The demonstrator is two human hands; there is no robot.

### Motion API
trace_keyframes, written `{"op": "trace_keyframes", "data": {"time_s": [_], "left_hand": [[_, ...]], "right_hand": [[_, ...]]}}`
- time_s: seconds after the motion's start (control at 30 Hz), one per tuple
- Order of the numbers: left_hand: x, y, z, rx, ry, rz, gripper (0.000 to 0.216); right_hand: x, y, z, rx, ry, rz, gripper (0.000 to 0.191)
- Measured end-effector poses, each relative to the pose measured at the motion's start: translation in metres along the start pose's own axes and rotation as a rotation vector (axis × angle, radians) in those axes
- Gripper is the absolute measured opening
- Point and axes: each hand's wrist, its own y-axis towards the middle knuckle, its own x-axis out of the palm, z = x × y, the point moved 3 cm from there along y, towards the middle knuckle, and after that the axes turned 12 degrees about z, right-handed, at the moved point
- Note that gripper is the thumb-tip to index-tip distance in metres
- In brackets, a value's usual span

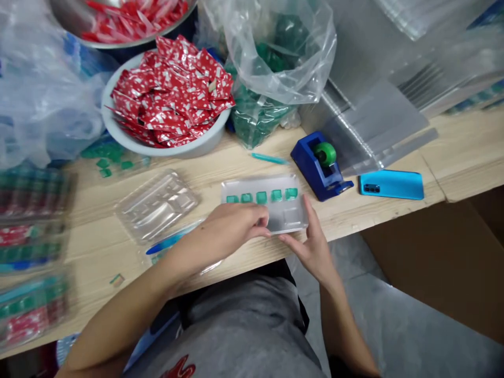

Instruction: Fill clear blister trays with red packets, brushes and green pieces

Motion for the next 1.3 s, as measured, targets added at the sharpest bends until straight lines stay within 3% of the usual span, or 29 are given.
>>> {"op": "trace_keyframes", "data": {"time_s": [0.23, 0.7, 0.93, 1.03, 1.13, 1.23, 1.3], "left_hand": [[0.001, 0.009, -0.006, -0.028, -0.086, -0.111, 0.016], [-0.002, 0.012, 0.000, -0.051, -0.009, -0.128, 0.019], [-0.003, 0.016, -0.002, -0.085, -0.003, -0.172, 0.022], [-0.001, 0.012, 0.007, -0.009, 0.103, -0.138, 0.018], [0.009, 0.007, 0.027, 0.124, 0.371, -0.032, 0.009], [0.023, 0.003, 0.046, 0.254, 0.591, 0.068, 0.014], [0.029, 0.001, 0.050, 0.360, 0.618, 0.157, 0.017]], "right_hand": [[-0.002, 0.002, 0.000, -0.021, 0.032, 0.004, 0.089], [0.002, 0.000, 0.001, -0.028, 0.033, 0.013, 0.087], [0.004, 0.000, 0.002, 0.051, 0.078, -0.015, 0.088], [0.005, -0.001, 0.002, 0.076, 0.102, -0.015, 0.088], [0.006, -0.002, 0.003, 0.068, 0.118, -0.005, 0.085], [0.006, -0.004, 0.005, 0.044, 0.104, -0.006, 0.083], [0.006, -0.004, 0.007, 0.034, 0.089, -0.008, 0.082]]}}
